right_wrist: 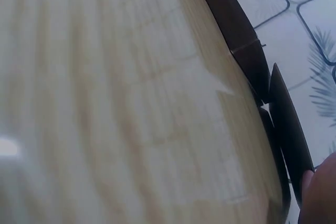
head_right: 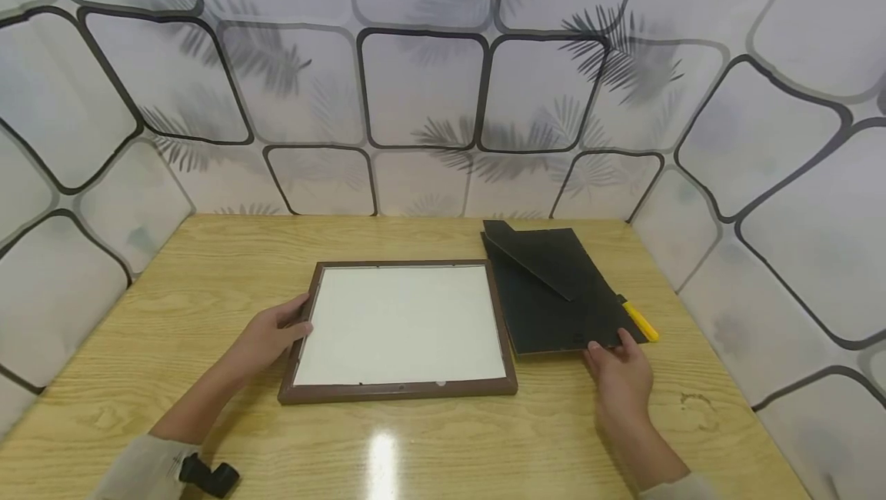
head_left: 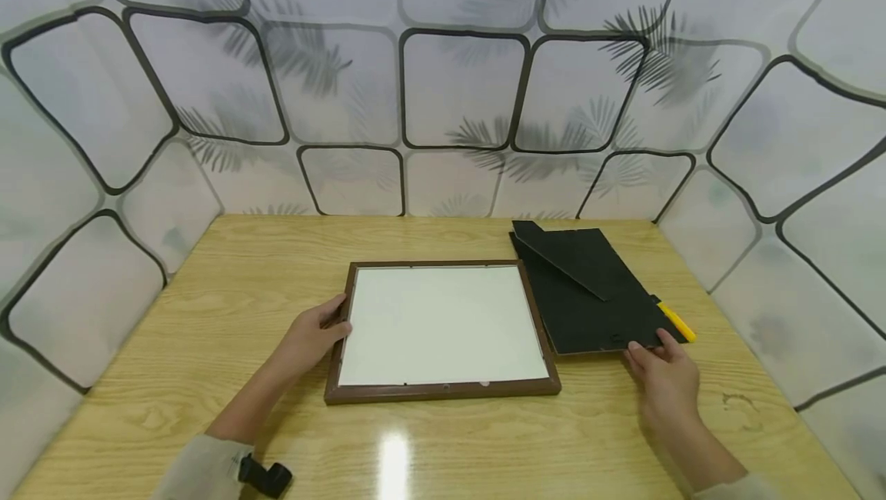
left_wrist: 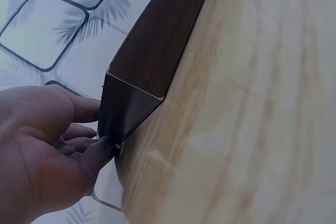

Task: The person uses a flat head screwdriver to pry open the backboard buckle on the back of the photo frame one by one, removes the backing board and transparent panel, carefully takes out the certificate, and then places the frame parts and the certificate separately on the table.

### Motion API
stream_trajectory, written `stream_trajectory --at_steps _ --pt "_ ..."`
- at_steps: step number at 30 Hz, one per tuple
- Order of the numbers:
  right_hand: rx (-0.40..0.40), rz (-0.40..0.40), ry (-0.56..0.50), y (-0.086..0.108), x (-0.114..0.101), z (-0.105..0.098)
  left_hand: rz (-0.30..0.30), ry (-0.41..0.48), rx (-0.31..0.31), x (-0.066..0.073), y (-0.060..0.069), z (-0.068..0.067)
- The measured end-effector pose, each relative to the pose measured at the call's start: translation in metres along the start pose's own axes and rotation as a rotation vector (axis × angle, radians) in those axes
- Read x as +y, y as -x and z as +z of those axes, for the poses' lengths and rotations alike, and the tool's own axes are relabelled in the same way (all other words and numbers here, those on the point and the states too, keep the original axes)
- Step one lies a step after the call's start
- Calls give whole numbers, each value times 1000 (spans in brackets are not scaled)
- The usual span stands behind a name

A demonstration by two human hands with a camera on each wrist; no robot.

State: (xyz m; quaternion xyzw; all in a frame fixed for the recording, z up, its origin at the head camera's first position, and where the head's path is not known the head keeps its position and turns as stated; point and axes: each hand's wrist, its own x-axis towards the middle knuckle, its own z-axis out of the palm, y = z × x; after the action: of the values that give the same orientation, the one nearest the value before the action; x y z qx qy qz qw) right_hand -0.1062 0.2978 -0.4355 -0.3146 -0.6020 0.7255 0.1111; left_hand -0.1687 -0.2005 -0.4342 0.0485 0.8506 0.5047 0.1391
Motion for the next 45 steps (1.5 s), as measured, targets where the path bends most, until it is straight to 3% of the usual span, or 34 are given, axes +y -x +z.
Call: stream_trajectory --at_steps 6,16,27,34,39,45 --pt "-14 39 -15 2 7 3 4 -10 2 -1 0 0" --pt "-19 19 33 -7 8 0 6 -7 0 -1 0 -1" --pt "-191 25 173 -18 0 -13 12 -5 0 -1 0 0" --pt "-234 9 271 -19 -1 -18 8 -7 0 -4 -1 -1" --pt "-234 -141 440 -11 -5 -8 9 -11 3 -6 -3 0" --pt "-268 -478 767 17 -4 37 3 -12 1 -7 -3 0"
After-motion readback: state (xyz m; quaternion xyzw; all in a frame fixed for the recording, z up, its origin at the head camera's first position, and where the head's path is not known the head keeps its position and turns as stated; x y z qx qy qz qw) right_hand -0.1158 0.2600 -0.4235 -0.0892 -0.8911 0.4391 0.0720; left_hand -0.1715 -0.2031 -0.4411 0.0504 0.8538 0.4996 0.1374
